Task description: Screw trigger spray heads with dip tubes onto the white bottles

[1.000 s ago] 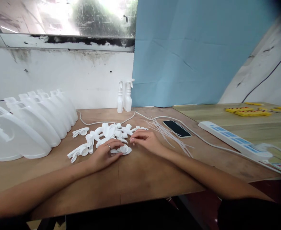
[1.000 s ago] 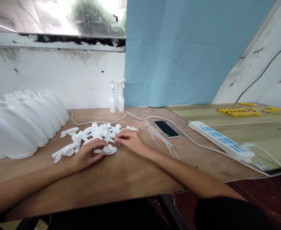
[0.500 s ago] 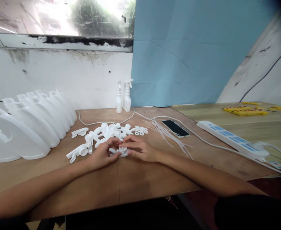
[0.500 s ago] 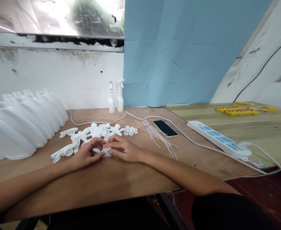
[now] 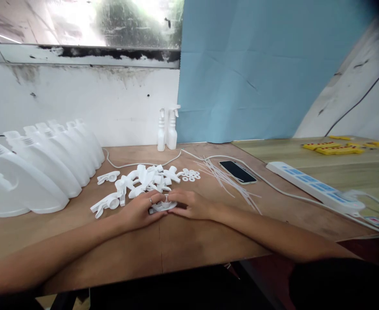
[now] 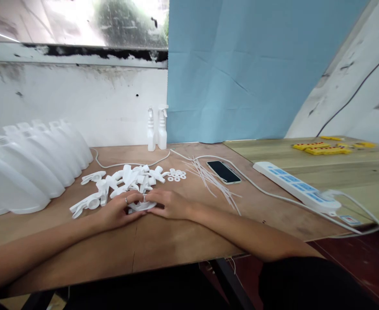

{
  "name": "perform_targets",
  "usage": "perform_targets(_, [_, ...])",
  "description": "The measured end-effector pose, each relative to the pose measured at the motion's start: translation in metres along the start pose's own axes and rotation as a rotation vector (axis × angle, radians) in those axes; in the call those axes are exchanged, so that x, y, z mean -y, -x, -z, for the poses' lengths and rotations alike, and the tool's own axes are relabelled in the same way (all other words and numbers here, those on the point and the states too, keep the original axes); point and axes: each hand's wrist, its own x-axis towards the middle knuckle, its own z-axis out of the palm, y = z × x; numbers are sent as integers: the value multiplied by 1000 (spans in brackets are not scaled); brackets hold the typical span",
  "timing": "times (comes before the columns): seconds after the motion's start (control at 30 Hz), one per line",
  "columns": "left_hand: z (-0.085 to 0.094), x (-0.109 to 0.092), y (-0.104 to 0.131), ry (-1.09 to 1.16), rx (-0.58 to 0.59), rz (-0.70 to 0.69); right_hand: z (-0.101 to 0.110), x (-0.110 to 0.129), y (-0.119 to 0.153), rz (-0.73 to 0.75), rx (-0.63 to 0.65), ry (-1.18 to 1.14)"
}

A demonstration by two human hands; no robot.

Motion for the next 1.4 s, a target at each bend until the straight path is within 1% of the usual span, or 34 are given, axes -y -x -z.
perform_targets(0.13, [-3,5,2,-49,-40,-48,0,2,1,14,-14,19])
perform_targets(0.2, [-4,6,3,-49,-59,-91,0,4,0,28,-13,26])
perform_targets(0.27, [-5,6,3,-43,-69,-104,2,5,-2,31,-9,32])
perform_targets(0.4, [-6,3,3,-56,-64,-54,13,6,-8,69,53,38])
perform_targets(0.47, [-7,2,4,-81,-52,-1,26,2,-10,21,22,64])
perform_targets(0.5, [-7,1,5,-94,-45,33,35,-1,-11,-19,-26,109])
perform_targets(0.57, [-8,-1,5,-117,-41,97,55,-12,-10,-123,-100,288])
perform_targets(0.6, [-8,-2,5,-130,-45,112,66,-19,-9,-180,-98,406])
perform_targets(0.63, [-7,-3,5,-146,-53,111,77,-26,-6,-283,-41,527])
perform_targets(0.7, [-7,-3,4,-190,-74,76,99,-42,2,-572,33,675])
perform_targets(0.73, [-6,-2,4,-213,-82,51,108,-50,7,-714,64,701])
perform_targets(0.8, [-6,0,3,-255,-89,-3,121,-66,18,-864,80,717])
perform_targets(0.87, [-5,4,3,-277,-92,-64,127,-78,29,-951,95,718])
perform_targets(0.93, [-6,8,3,-282,-104,-137,128,-89,37,-1011,119,701])
perform_targets(1.03, [-7,11,5,-280,-120,-206,126,-98,44,-1031,144,656])
perform_targets(1.1, [-9,11,6,-278,-114,-185,125,-101,46,-1026,138,636])
perform_targets(1.17, [-10,9,7,-269,-104,-129,124,-102,47,-1021,114,621])
perform_targets(1.23, [-10,7,8,-252,-87,-88,126,-102,46,-1011,81,602])
perform_targets(1.3, [-9,3,7,-222,-57,-79,128,-99,44,-995,34,583])
perform_targets(1.4, [-6,-2,4,-169,-41,-70,135,-89,38,-960,-74,575])
